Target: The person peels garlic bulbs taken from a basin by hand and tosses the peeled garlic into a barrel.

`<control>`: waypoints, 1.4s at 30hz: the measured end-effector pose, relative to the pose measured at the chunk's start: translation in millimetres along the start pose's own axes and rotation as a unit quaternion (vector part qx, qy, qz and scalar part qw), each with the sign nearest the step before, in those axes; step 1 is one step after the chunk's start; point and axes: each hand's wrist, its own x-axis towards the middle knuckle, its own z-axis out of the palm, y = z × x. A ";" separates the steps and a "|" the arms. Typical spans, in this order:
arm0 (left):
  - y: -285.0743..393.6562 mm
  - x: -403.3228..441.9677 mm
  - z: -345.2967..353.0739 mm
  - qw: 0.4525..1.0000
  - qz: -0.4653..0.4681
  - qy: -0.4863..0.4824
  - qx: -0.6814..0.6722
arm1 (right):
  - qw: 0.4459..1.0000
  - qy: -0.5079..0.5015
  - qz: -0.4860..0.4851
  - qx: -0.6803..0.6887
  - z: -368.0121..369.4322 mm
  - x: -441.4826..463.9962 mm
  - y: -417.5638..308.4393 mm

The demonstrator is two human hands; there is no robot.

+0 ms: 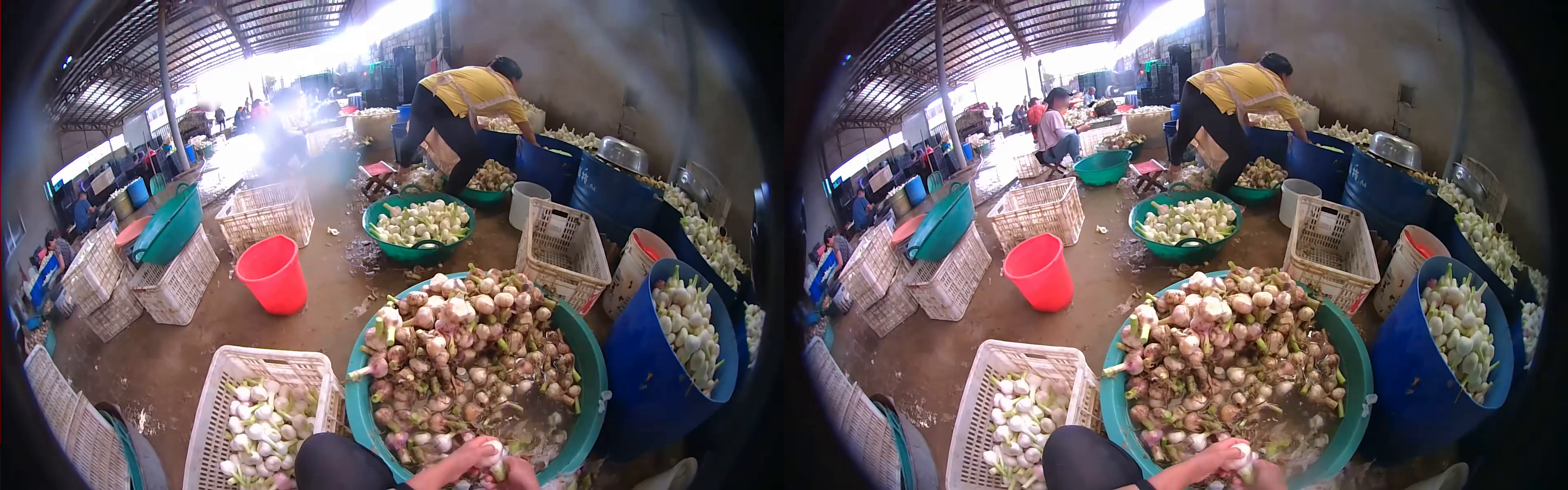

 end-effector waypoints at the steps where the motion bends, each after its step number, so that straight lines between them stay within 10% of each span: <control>1: 5.4 -1.1 0.2 0.998 0.045 -0.023 0.037 | 0.970 0.004 -0.188 -0.155 -1.7 -12.3 -4.8; 3: 22.3 -16.2 6.3 0.957 0.097 -0.040 0.272 | 0.885 0.016 -0.357 -0.298 -6.0 -19.8 -6.3; 6: 9.9 -21.4 15.2 0.836 0.245 -0.019 0.491 | 0.971 0.096 -0.141 -0.166 -16.1 -3.8 4.8; 10: 2.9 -19.7 11.5 0.682 0.464 0.003 0.565 | 0.982 -0.043 -0.046 0.178 -26.1 0.0 -0.1; 14: 4.5 -25.9 25.7 0.962 0.244 0.063 0.107 | 0.917 -0.083 -0.191 0.340 -6.5 -26.5 -13.2; 16: 3.1 -10.1 6.4 0.961 0.138 0.117 -0.211 | 0.919 -0.091 -0.270 0.272 2.0 -54.2 -17.1; 22: 32.0 -27.5 -1.6 0.877 0.029 0.189 -0.441 | 0.825 0.066 -0.462 0.319 -30.6 -119.2 -62.8; 24: 34.4 -28.3 -1.9 0.873 0.039 0.193 -0.447 | 0.820 0.032 -0.472 0.322 -48.3 -107.9 -54.9; 25: 35.7 -27.4 -2.1 0.866 0.054 0.198 -0.457 | 0.898 0.112 -0.422 -0.058 -47.7 -102.8 -56.1; 26: 31.0 -23.8 -3.3 0.866 0.053 0.194 -0.457 | 0.834 0.175 -0.303 -0.428 -46.5 -95.4 -55.8; 30: 12.7 -16.7 13.6 0.956 0.145 0.255 -0.011 | 0.916 0.121 -0.374 -0.078 -4.9 -19.4 1.7; 31: 10.0 -17.5 21.0 0.954 0.210 0.212 0.039 | 0.961 -0.041 -0.216 0.170 4.2 -17.3 0.2; 33: 0.5 -8.3 19.2 0.909 0.331 0.203 0.150 | 0.836 -0.254 0.000 0.486 -5.1 11.7 11.9; 35: 17.0 -16.3 16.6 0.923 0.292 0.235 0.085 | 0.762 -0.245 -0.089 0.592 -24.7 -10.8 -48.6; 36: 22.2 -18.7 13.3 0.930 0.249 0.269 0.018 | 0.739 -0.242 -0.251 0.577 -32.0 -41.8 -91.2; 40: 26.1 -15.3 16.5 0.948 0.149 0.281 -0.025 | 0.856 -0.027 -0.348 0.380 -85.3 20.4 -137.7; 42: 15.8 -4.9 17.2 0.947 0.170 0.271 -0.016 | 0.963 0.131 -0.227 0.063 -66.7 91.9 -127.4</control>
